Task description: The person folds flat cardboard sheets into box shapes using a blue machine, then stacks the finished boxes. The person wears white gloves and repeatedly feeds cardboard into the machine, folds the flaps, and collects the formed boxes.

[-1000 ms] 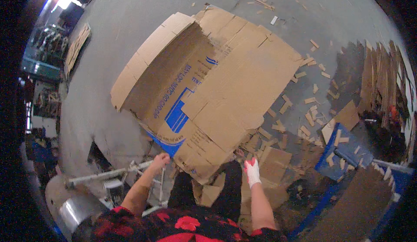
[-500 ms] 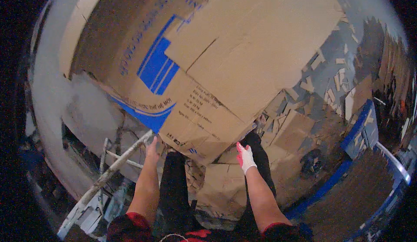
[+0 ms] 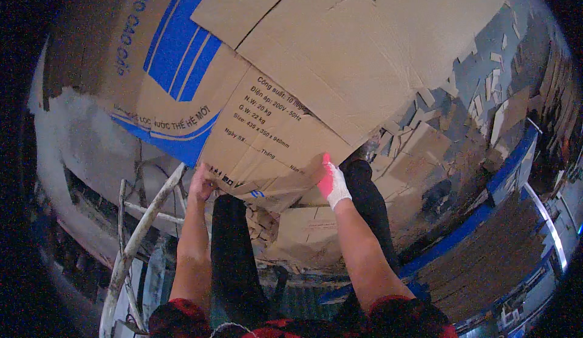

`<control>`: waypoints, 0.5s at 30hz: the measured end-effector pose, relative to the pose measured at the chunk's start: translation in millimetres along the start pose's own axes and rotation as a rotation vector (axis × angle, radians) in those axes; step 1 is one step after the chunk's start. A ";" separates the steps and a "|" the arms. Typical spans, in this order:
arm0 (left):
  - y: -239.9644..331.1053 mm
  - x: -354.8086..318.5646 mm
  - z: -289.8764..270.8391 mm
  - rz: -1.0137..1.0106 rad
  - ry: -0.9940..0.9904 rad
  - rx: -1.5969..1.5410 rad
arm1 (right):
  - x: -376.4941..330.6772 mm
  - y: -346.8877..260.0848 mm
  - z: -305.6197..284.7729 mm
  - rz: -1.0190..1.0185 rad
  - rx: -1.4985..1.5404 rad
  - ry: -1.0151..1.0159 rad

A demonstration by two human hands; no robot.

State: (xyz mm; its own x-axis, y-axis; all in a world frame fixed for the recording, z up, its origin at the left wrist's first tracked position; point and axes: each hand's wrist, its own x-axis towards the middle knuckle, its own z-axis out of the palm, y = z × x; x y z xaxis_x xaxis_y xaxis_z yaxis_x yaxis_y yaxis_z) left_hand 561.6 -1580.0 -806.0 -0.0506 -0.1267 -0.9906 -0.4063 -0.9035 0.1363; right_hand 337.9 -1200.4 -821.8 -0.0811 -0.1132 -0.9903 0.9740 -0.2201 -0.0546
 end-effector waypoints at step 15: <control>-19.4 33.0 -8.4 -0.013 -0.197 -0.205 | 5.5 -34.9 16.7 0.038 0.013 -0.186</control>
State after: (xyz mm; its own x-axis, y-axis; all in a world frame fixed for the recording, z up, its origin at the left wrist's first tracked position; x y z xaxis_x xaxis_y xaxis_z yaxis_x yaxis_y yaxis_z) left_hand 575.4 -1570.1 -841.3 -0.2310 -0.0510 -0.9716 -0.2159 -0.9710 0.1022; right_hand 300.0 -1209.6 -823.2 -0.0833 -0.2990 -0.9506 0.9743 -0.2246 -0.0147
